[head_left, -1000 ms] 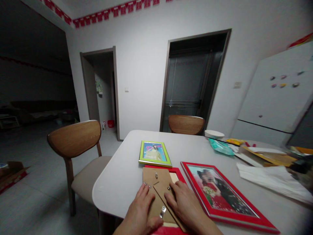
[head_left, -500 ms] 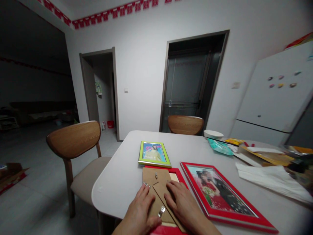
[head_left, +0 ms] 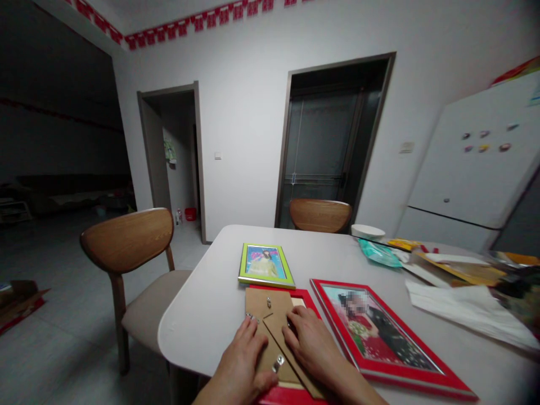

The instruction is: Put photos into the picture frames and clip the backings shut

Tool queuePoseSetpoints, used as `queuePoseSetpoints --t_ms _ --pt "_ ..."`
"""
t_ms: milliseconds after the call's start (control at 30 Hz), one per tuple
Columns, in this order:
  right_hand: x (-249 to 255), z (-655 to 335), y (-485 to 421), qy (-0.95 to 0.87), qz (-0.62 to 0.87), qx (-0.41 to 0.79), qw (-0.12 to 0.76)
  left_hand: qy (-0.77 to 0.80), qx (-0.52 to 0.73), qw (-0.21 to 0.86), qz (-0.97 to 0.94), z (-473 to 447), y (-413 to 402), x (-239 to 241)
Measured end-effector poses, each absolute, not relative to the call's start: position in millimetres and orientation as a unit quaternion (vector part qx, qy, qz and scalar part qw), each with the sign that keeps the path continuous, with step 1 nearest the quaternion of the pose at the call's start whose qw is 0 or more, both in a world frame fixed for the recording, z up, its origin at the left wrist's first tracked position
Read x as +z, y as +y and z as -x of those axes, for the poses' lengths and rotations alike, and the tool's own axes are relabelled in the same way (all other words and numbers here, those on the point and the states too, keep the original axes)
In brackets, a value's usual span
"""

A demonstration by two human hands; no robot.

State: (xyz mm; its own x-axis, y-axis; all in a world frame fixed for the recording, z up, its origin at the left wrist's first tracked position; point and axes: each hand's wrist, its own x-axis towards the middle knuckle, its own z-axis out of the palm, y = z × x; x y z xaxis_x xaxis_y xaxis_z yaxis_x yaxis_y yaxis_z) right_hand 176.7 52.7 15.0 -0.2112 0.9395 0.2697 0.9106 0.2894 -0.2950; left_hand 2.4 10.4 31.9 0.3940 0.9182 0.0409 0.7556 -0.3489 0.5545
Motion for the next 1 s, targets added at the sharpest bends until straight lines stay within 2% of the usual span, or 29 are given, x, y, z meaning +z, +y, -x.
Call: queuePoseSetpoints --t_ms 200,667,1000 --pt "11 -180 55 -0.772 0.585 0.052 0.244 0.525 0.169 0.241 -0.799 -3 8 38" --pt "14 -177 52 -0.792 0.558 0.061 0.24 0.508 0.19 0.254 -0.801 0 9 37" --pt "19 -173 58 -0.784 0.567 0.075 0.241 0.482 0.249 0.235 -0.806 0 10 17"
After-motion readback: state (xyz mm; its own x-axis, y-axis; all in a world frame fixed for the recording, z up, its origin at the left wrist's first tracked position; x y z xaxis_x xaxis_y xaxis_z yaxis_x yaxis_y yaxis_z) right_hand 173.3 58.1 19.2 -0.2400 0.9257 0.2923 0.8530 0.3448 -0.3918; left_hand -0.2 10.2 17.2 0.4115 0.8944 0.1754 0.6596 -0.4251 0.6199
